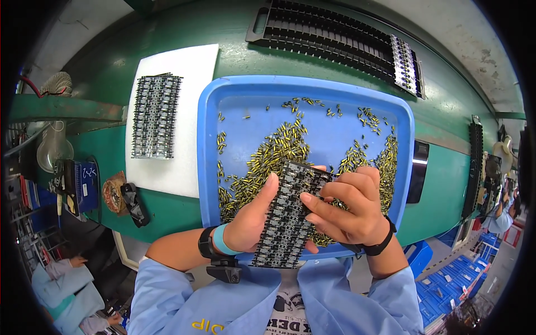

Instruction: The person picks up a circuit board and inserts small electronic components into it by hand, one at a time, from a blue tray.

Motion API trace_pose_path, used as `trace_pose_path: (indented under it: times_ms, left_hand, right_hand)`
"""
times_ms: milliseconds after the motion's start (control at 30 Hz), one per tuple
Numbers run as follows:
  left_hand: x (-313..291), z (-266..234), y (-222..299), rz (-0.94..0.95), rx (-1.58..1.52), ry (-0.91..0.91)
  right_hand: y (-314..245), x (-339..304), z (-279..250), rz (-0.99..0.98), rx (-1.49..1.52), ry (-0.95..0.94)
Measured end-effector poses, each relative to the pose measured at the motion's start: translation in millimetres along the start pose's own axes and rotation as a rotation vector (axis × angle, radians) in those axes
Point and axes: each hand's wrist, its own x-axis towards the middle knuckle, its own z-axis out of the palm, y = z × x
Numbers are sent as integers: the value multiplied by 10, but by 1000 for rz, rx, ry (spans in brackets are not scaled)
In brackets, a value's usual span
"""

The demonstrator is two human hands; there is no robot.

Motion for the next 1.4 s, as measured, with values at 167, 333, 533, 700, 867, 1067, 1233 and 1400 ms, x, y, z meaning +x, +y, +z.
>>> trace_pose_path:
  times_ms: [167, 333, 533, 700, 867, 1067, 1233, 1400]
  left_hand:
    - [4, -33, -15, 61, -46, -44]
    - [22, -5, 28, 170, -213, -97]
    - [-42, -107, 84, 135, -118, -139]
    - [-4, 28, 64, 145, -344, -1]
    - [117, -184, -90, 188, -276, -181]
    - [188, -238, -129, 153, -409, -236]
    - [12, -200, 15, 197, -374, -162]
    - [57, -133, 64, 236, -155, -26]
  right_hand:
    - [38, -27, 20, 171, 216, 64]
    - [135, -107, 111, 477, 326, -21]
    - [-25, -58, 264, 102, 298, -478]
    - [84, -94, 290, -10, 223, -406]
    - [-27, -136, 51, 421, 288, -196]
    - [-169, -133, 44, 889, 737, 98]
    - [5, -84, 215, 690, 961, 183]
    - [-13, -129, 143, 801, 923, 140]
